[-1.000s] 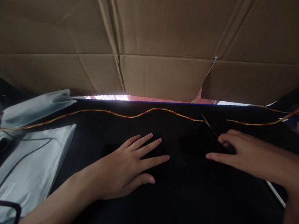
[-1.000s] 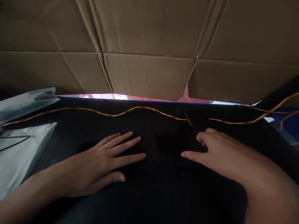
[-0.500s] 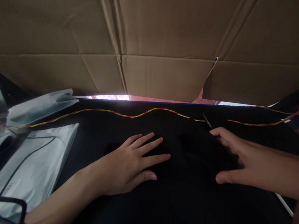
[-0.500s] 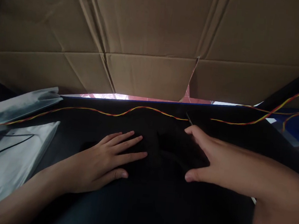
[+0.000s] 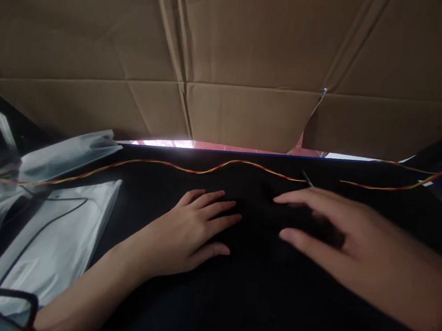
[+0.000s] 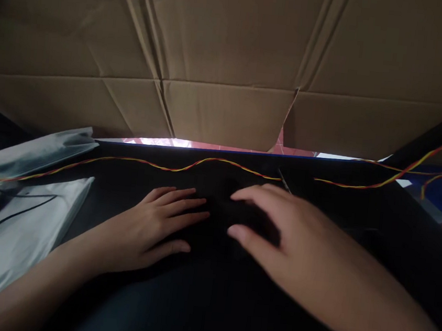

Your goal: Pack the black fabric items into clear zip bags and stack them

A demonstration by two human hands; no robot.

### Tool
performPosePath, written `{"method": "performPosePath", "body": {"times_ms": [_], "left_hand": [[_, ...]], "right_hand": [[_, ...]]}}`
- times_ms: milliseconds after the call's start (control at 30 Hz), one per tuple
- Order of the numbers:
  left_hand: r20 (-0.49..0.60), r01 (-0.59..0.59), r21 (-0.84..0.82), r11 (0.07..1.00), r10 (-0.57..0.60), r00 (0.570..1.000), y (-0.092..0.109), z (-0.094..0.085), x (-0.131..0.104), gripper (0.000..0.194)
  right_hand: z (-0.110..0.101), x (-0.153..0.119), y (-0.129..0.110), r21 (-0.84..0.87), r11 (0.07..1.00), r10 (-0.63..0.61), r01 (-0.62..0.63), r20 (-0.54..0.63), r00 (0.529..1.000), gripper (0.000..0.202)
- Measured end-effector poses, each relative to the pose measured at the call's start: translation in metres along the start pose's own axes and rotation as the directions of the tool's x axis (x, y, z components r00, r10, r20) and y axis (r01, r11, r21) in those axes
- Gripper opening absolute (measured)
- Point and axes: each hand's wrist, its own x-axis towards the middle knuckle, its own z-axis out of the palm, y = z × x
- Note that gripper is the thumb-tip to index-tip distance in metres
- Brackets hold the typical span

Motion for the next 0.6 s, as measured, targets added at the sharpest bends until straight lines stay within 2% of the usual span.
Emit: {"method": "performPosePath", "body": {"times_ms": [100,167,233,300,367,467,533,600], "left_hand": [[-0.001,-0.012,0.014,1.0,0.012,1.0,-0.004,0.004,0.0,0.05],[-0.006,-0.022,0.026,0.999,0.023,1.0,-0.005,0.004,0.0,0.046],[-0.012,-0.025,0.036,0.999,0.025,1.0,-0.006,0.002,0.0,0.044],[-0.021,-0.014,0.037,0.999,0.015,1.0,-0.007,-0.002,-0.001,0.043],[-0.034,0.004,0.035,0.999,-0.003,0.999,-0.007,-0.004,-0.001,0.044],[-0.033,0.022,0.037,0.999,-0.021,0.999,-0.007,-0.005,-0.001,0.045],[-0.02,0.024,0.035,0.999,-0.023,1.0,-0.006,-0.004,-0.001,0.046],[-0.01,0.024,0.029,0.999,-0.024,1.0,-0.006,-0.002,-0.001,0.046]], "right_hand": [[0.009,-0.002,-0.019,0.014,0.997,-0.082,0.081,0.205,0.975,0.066],[0.006,0.001,-0.02,0.081,0.986,-0.16,0.143,0.288,0.944,0.057],[-0.001,0.008,-0.015,0.156,0.975,-0.194,0.157,0.255,0.947,0.044],[-0.005,0.014,-0.008,0.172,0.975,-0.171,0.14,0.181,0.969,0.039],[-0.003,0.018,-0.004,0.133,0.981,-0.162,0.139,0.178,0.971,0.045],[0.007,0.02,-0.009,0.089,0.972,-0.235,0.219,0.264,0.935,0.066],[0.013,0.02,-0.015,0.089,0.96,-0.278,0.264,0.267,0.923,0.049],[0.011,0.02,-0.016,0.07,0.968,-0.249,0.24,0.234,0.94,0.022]]}}
